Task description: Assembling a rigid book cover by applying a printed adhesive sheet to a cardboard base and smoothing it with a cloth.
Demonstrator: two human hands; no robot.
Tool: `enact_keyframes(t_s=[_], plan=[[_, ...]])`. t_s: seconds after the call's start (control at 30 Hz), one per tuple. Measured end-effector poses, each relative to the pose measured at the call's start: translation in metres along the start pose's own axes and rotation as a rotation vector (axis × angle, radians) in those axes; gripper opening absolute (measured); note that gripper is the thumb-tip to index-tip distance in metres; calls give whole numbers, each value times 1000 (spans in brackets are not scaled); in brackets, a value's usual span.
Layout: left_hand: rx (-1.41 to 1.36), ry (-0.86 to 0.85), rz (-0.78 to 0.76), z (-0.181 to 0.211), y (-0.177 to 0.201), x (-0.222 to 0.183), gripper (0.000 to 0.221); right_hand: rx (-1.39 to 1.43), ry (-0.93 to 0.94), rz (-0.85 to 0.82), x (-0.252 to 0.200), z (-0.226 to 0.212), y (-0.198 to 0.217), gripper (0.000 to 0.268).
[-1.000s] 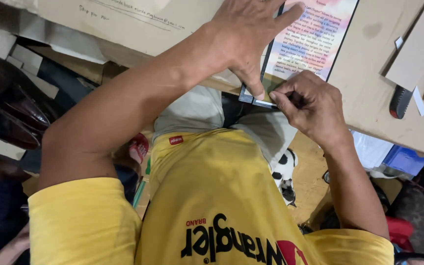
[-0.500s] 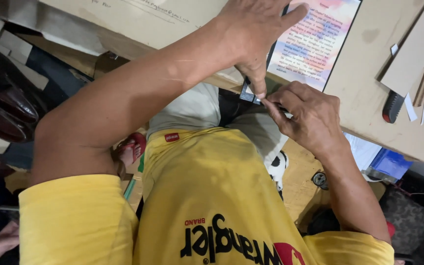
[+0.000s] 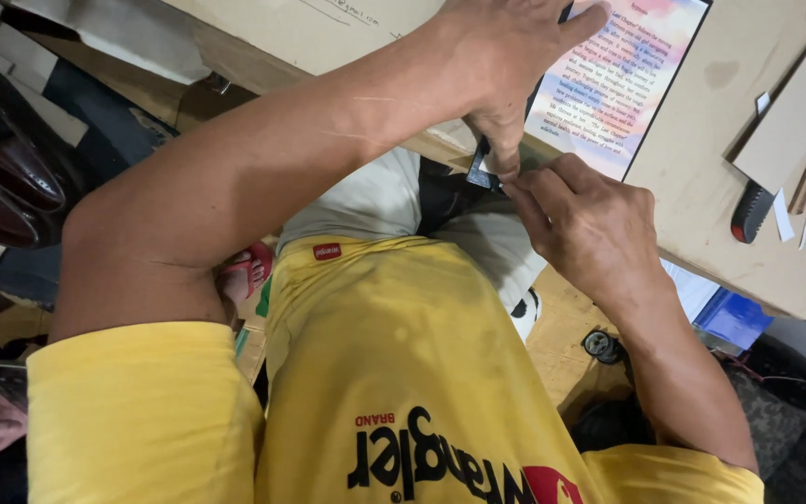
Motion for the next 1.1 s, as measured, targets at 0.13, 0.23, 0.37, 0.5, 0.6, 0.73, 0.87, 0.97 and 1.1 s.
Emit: enact_keyframes(t_s=[0.13,0.23,0.37,0.5,0.6,0.73,0.87,0.97,1.1], plan=[[-145,40,-106,2,3,-6,170,-31,-52,-90,-4,-3,-3,21],[-110,15,-66,3,3,-4,169,-38,-98,-132,-2,-5,-3,28],[-126,18,-61,3,1,-4,166,-96,-105,-223,-1,-12,-5,7],[-98,38,-83,4,0,-1,159,-139,-117,-248,-4,-13,-9,7],[-159,47,-100,5,2,-5,153,-186,-115,-168,-9,-13,-13,15],[-261,57,-120,8,8,-10,163,-140,-110,-176,-6,-13,-10,6],[-250,58,-102,8,10,-12,158,-126,-132,-170,-3,-12,-8,7],[-258,51,-118,8,9,-12,159,-113,-130,-170,-2,-12,-6,14],[-276,43,-139,7,8,-15,160,-40,-118,-145,1,-11,-4,9]])
Point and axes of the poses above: each hand's wrist, its own x-axis towards the middle knuckle, its own y-axis out of the back of the hand, z = x × y, the point moved 5 cm from there along x, towards the middle knuckle, and after that the axes turned 5 degrees about -y, right-handed, at the moved point
